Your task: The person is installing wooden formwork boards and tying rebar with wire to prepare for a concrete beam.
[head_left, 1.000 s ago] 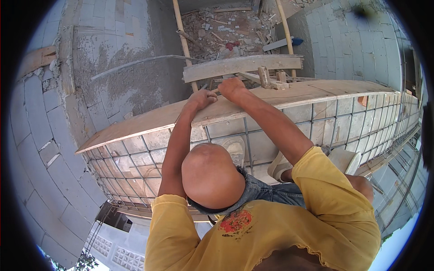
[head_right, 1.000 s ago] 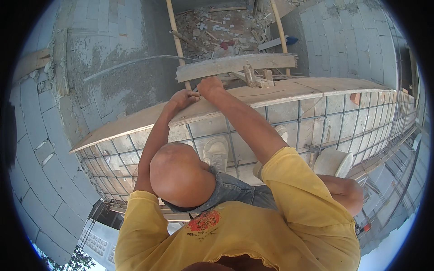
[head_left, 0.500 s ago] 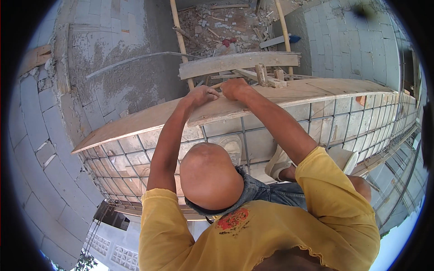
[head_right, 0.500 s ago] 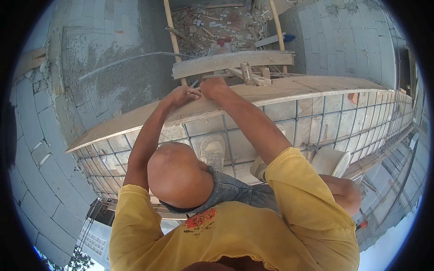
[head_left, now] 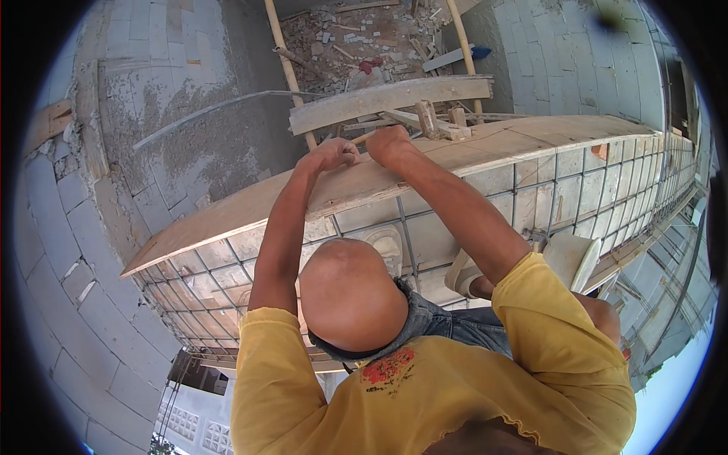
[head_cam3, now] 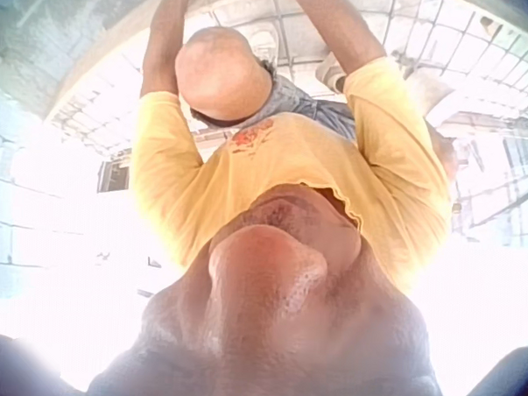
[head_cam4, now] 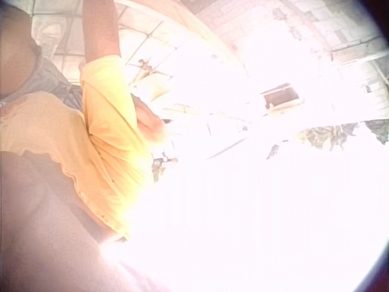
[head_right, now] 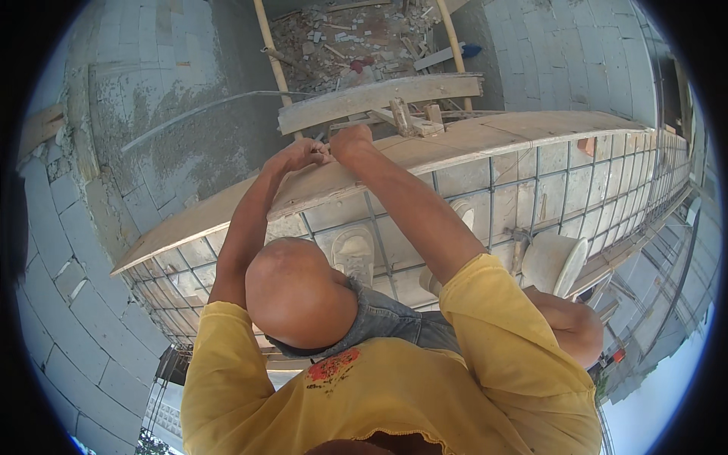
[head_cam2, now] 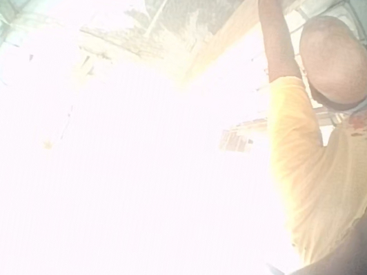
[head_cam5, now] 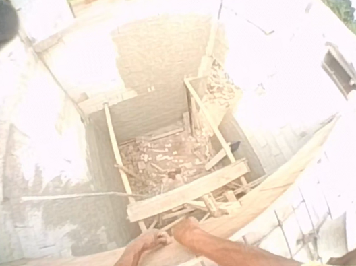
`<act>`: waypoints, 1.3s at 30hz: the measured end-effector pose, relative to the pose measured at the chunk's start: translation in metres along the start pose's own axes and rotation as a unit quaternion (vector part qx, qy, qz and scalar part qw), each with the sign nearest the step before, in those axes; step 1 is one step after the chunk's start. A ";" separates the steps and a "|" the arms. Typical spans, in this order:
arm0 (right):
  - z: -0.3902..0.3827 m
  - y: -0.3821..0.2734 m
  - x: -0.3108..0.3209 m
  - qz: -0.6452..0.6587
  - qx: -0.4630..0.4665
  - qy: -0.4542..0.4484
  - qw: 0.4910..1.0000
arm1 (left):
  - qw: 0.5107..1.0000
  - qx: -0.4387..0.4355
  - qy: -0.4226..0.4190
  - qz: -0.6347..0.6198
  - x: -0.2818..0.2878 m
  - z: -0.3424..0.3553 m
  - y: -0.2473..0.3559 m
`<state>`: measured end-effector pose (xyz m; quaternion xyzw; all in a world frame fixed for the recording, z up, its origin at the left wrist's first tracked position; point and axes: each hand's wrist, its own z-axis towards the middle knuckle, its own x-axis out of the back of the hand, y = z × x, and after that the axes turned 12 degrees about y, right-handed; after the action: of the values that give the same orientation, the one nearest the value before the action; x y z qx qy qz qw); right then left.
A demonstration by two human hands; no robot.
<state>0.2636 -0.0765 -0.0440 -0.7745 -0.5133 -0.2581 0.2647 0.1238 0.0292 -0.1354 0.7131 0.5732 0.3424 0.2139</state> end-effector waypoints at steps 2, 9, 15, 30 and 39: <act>-0.005 0.010 0.001 -0.006 0.017 0.010 1.000 | 1.000 0.006 0.002 -0.006 -0.002 0.006 -0.006; -0.046 0.026 0.020 -0.039 0.087 0.065 0.993 | 0.996 0.087 0.016 -0.019 -0.009 0.014 -0.006; -0.059 0.034 0.023 0.001 0.059 0.118 0.991 | 0.987 0.161 0.014 0.012 -0.006 0.014 -0.011; -0.063 0.021 0.052 0.102 0.068 0.155 0.980 | 0.984 0.150 0.023 -0.095 -0.006 -0.006 -0.012; -0.092 0.002 0.058 0.157 0.065 0.129 0.977 | 0.994 0.066 0.004 -0.087 0.008 -0.045 -0.018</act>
<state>0.2734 -0.1010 0.0609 -0.7865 -0.3626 -0.2776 0.4158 0.0801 0.0379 -0.1156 0.6715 0.6553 0.2870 0.1931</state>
